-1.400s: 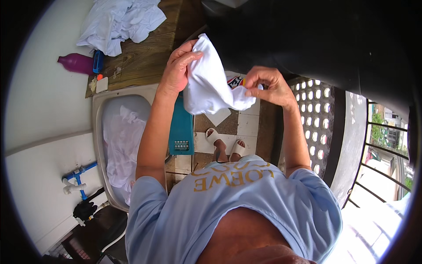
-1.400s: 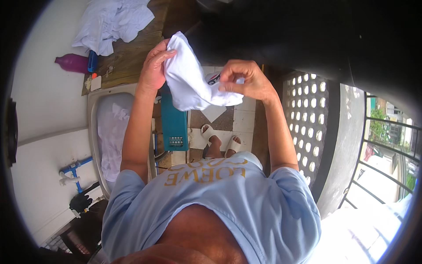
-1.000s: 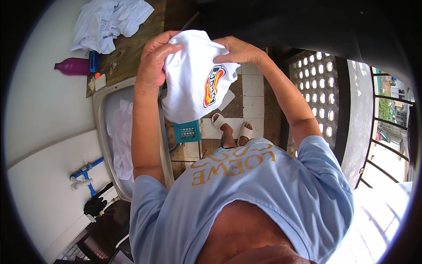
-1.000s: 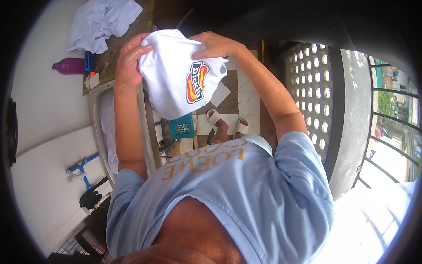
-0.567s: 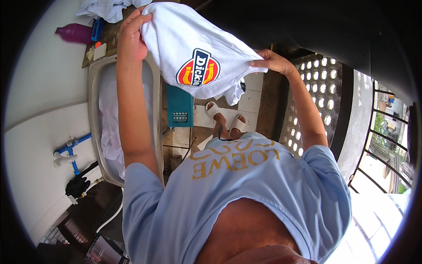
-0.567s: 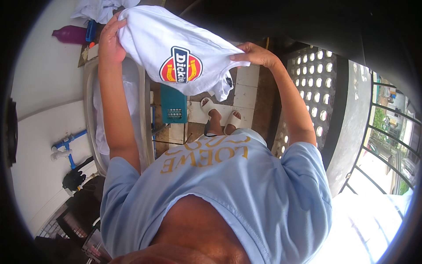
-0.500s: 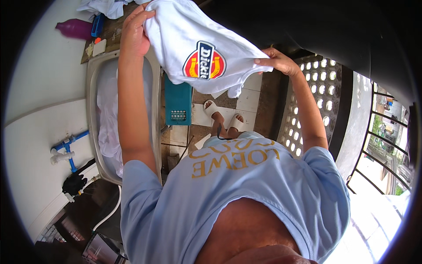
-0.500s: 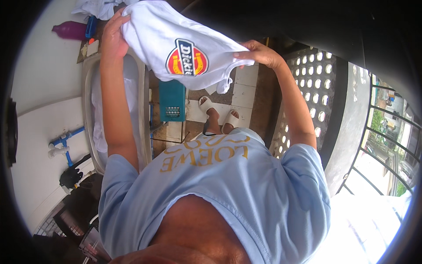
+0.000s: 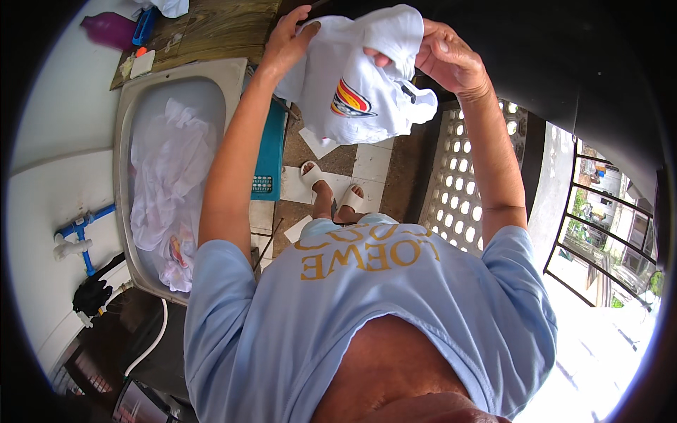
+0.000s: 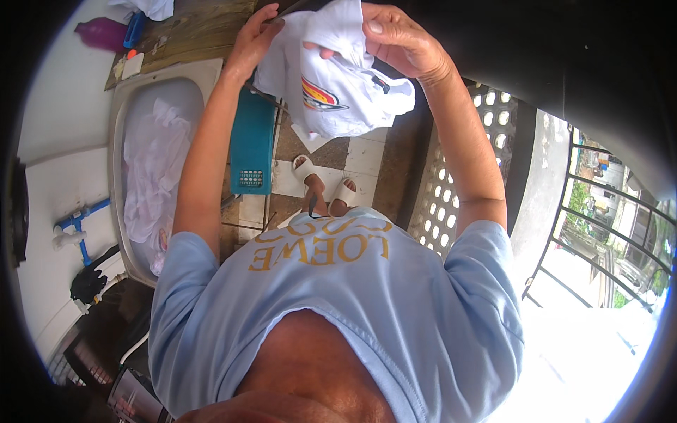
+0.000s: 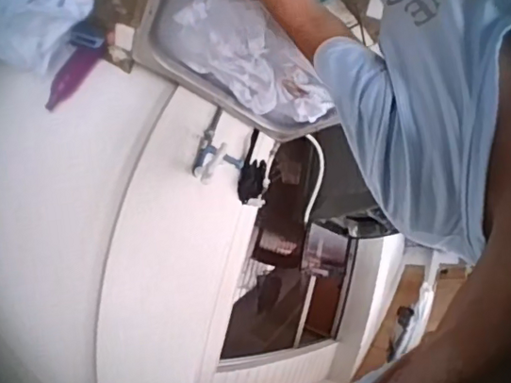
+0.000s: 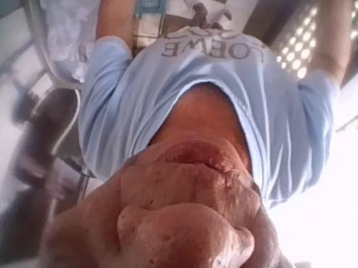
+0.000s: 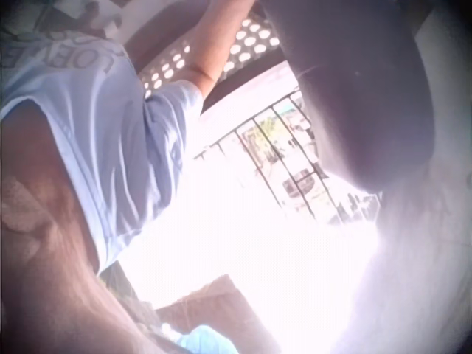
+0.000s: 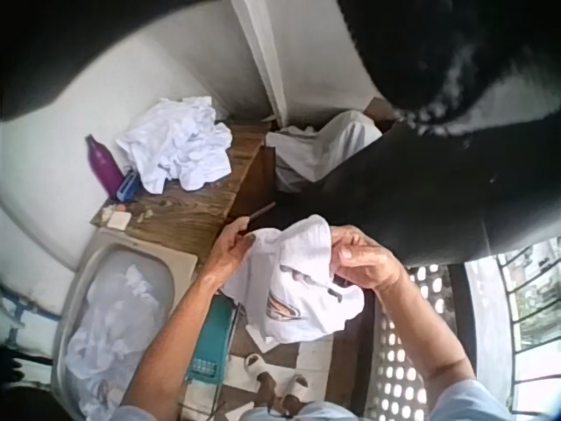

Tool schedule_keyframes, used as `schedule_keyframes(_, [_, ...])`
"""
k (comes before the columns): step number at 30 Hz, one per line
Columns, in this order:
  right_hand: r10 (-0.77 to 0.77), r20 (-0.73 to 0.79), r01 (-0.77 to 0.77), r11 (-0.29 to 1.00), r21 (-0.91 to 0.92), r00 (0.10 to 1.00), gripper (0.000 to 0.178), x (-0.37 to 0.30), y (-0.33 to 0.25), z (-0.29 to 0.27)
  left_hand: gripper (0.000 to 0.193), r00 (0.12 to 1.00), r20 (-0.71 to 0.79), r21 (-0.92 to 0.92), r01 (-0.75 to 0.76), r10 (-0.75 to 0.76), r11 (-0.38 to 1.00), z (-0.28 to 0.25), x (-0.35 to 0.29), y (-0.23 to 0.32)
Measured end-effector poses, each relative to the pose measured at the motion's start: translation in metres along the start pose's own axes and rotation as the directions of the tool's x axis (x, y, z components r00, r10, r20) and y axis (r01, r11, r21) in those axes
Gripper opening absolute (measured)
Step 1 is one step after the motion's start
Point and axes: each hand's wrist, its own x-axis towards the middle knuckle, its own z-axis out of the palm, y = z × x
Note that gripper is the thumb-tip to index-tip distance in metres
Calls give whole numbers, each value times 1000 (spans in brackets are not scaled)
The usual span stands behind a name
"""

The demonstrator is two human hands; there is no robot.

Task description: The person washes white garments by hand in a sink filled with soapy water, applies liquid detergent from a purple bottle to specific spots, and then places one item into a top-loading washing machine.

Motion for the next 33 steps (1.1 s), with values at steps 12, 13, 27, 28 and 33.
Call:
schedule_keyframes(12, [-159,-120,186,946,266,980,83,14,-43,18,60,989,-146,38,15,-9,999,102,-174,-15])
schedule_keyframes(13, [-177,-149,214,933,291,973,84,12,-44,20,63,984,-160,49,81,-73,995,104,-170,-22])
schedule_keyframes(27, [193,-728,-266,964,16,657,29,-87,13,-60,27,863,41,-638,411,-504,651,-18,-48,-33])
schedule_keyframes(28, [195,-748,-299,954,-5,634,31,-91,21,-66,27,870,50,-617,413,-491,669,-21,-42,-22])
schedule_keyframes(33, [267,-746,-445,895,-44,610,29,-85,33,-101,32,914,197,-603,397,-354,692,-29,-6,-4])
